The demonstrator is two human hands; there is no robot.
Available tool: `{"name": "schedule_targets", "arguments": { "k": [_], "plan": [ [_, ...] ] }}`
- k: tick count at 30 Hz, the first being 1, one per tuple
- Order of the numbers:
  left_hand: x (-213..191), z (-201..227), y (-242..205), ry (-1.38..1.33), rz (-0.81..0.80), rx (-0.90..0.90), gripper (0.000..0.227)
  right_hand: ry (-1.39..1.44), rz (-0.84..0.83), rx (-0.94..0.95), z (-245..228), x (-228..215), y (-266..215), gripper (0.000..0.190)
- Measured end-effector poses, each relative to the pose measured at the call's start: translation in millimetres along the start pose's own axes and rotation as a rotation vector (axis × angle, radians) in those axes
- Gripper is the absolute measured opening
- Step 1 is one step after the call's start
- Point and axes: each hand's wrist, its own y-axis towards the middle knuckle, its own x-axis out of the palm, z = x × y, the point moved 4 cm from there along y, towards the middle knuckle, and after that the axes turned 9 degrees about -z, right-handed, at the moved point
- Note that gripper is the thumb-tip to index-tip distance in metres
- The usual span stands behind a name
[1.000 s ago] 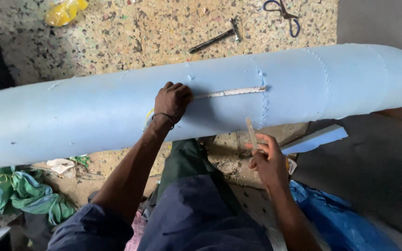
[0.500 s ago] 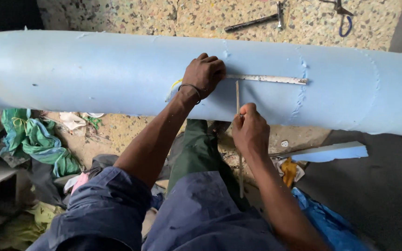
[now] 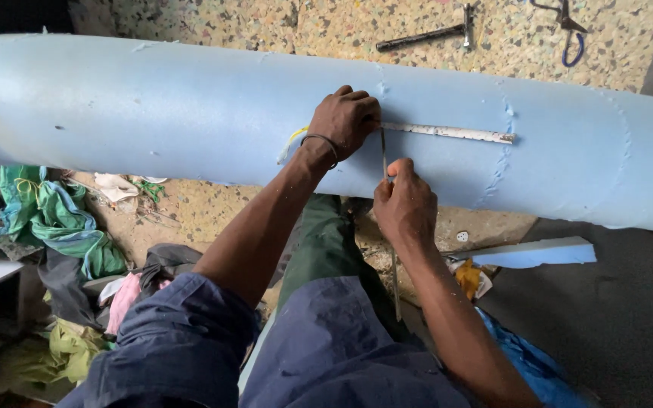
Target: Measuring and marking intervals on a foam bolster using a flexible metal ruler and a marking stick
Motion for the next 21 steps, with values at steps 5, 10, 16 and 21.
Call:
{"name": "schedule_targets", "arguments": {
  "k": [5,10,16,21],
  "plan": [
    [-4,-2,-1,-0.061,-0.017,0.014,0.009,0.01,-0.012,0.035,3,5,6,0.022],
    [-5,-2,-2,-0.088,-0.004,0.022,0.013,0.017,0.002,0.029,0,4,3,0.022],
    [-31,2,-5,-0.199,-0.003,-0.043,0.007,-0.004,-0.022,0.021,4,1,-24,0.021],
    [-32,-4,-4,-0.311,-0.007,-0.108,0.007,0.036,0.0,-0.011,-6,-18,-13,0.017]
  ]
}}
